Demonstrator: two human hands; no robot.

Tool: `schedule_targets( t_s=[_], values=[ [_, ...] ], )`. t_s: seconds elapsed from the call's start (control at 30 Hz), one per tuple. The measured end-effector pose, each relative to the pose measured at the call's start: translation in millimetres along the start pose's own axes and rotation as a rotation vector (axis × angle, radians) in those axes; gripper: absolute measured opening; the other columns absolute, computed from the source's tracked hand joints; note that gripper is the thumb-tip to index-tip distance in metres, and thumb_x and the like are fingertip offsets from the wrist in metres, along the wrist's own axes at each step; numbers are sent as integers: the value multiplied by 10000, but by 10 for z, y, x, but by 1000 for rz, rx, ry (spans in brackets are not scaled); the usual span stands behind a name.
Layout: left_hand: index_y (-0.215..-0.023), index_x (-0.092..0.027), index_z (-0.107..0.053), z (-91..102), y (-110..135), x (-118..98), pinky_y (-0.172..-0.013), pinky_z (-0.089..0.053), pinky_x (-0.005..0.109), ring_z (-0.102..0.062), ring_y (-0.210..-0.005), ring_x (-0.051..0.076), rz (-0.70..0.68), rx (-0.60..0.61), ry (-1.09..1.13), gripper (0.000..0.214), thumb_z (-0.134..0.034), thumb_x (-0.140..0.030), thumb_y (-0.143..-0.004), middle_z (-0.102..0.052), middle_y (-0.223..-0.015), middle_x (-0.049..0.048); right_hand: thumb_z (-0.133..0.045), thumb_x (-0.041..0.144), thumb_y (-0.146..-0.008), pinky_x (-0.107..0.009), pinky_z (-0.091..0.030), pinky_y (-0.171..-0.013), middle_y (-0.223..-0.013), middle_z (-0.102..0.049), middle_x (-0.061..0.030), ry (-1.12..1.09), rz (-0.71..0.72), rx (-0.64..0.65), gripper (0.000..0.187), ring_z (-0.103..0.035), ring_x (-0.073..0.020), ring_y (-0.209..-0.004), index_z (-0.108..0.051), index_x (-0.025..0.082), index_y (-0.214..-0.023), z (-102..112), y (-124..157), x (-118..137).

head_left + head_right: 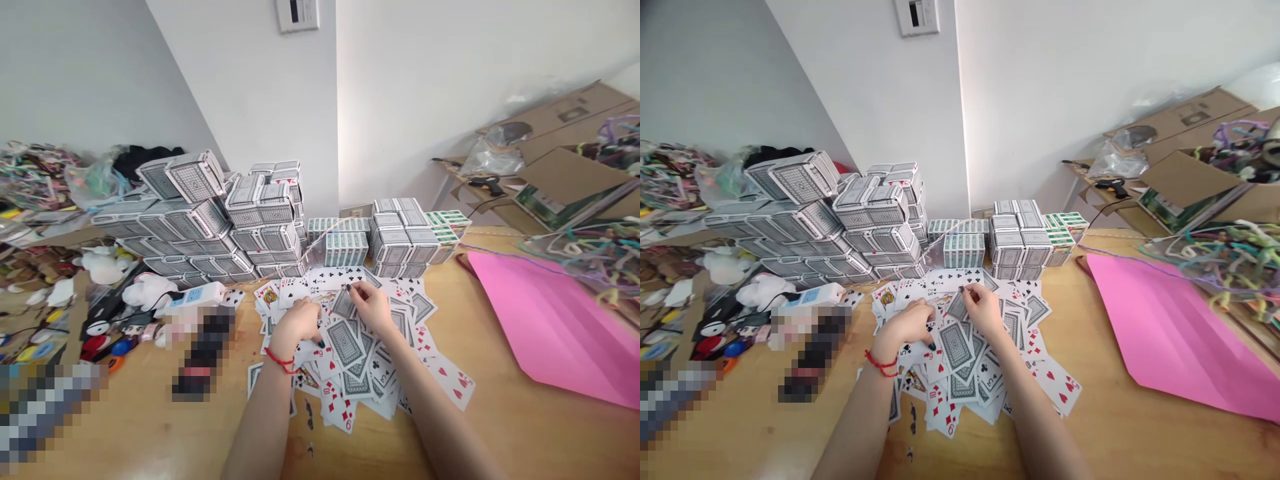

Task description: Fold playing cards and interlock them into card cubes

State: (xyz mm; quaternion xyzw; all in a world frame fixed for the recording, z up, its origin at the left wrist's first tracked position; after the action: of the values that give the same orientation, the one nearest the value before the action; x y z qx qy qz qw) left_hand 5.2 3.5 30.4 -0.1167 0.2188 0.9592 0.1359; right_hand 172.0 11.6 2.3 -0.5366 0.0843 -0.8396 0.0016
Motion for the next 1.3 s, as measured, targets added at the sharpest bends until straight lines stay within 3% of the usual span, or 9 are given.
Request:
schedule_targets(
  t_s=[0.17, 0.3, 0.43, 0.53, 0.63, 0.77, 1.03, 1.17, 1.3],
  values=[
    [-487, -184, -407, 168, 28, 20, -479, -262, 244, -437, -530, 129, -61, -167, 83, 284, -607, -301, -651, -454, -553, -24, -408, 458, -823, -230, -307, -453, -497, -444, 25, -120, -37, 28, 373, -387, -113, -455, -608, 174, -688, 16, -6, 15],
    [-513, -189, -353, 358, 69, -8, -456, -207, 240, -313, -466, 99, -115, -487, 346, 349, -509, -389, -753, -328, -479, -58, -407, 498, -830, -230, -344, -459, -615, -556, -13, -432, -26, 264, 402, -438, -110, -484, -627, 169, -760, -49, 21, 130],
    [-531, -189, -360, 371, -2, -35, -451, -235, 226, -319, -467, 93, -86, -641, 602, 326, -461, -355, -793, -316, -479, -63, -589, 444, -736, -228, -367, -480, -591, -574, -1, -479, 10, 431, 277, -476, -111, -495, -619, 170, -702, -143, 80, 230],
    [-597, -179, -472, 268, -124, -47, -476, -325, 230, -431, -505, 115, -126, -644, 682, 310, -384, -350, -840, -437, -512, -39, -627, 435, -700, -225, -348, -446, -476, -522, 26, -488, -65, 322, 285, -442, -101, -431, -565, 175, -602, -148, 53, 136],
    [-884, -175, -588, 120, -230, -40, -699, -445, 290, -579, -820, 180, -186, -666, 550, 243, -361, -256, -856, -638, -848, 42, -564, 475, -734, -229, -342, -416, -483, -543, 25, -558, -160, 90, 295, -438, -106, -405, -507, 196, -657, -70, -24, -58],
    [-1184, -185, -495, -77, -302, -53, -1012, -290, 410, -396, -1215, 220, -218, -677, 216, 401, -417, -106, -798, -510, -1266, 87, -531, 507, -730, -244, -353, -388, -569, -619, -2, -627, -237, -166, 304, -452, -119, -382, -444, 218, -764, 43, -92, -262],
    [-1040, -215, -595, -104, -274, -82, -936, -368, 387, -523, -1031, 216, -198, -697, 13, 271, -416, -154, -846, -628, -1002, 65, -468, 470, -754, -269, -357, -410, -525, -589, -19, -313, -219, -209, 356, -468, -159, -393, -515, 162, -926, 27, -56, -292],
    [-998, -211, -614, -126, -289, -30, -873, -419, 346, -558, -977, 202, -169, -685, 58, 258, -395, -177, -867, -641, -1006, 61, -419, 405, -781, -277, -350, -470, -492, -543, -22, 48, -177, -348, 341, -494, -185, -455, -579, 132, -907, 108, 7, -254],
    [-1026, -208, -606, -149, -307, 25, -854, -443, 332, -578, -969, 191, -160, -699, 116, 251, -410, -221, -870, -620, -1097, 58, -391, 355, -788, -278, -357, -510, -513, -558, -34, 189, -132, -309, 350, -530, -201, -507, -615, 126, -928, 99, 14, -192]
  ],
)
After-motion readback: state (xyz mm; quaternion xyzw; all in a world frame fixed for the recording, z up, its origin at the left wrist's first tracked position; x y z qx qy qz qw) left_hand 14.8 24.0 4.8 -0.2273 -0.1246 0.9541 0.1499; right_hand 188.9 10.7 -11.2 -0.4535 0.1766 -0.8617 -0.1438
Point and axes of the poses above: each hand's wrist, its own y-axis away from the middle knuckle, its own z-axis out of the back of the hand, x = y × z, the point moved 4 cm from there along -y, towards the middle knuckle
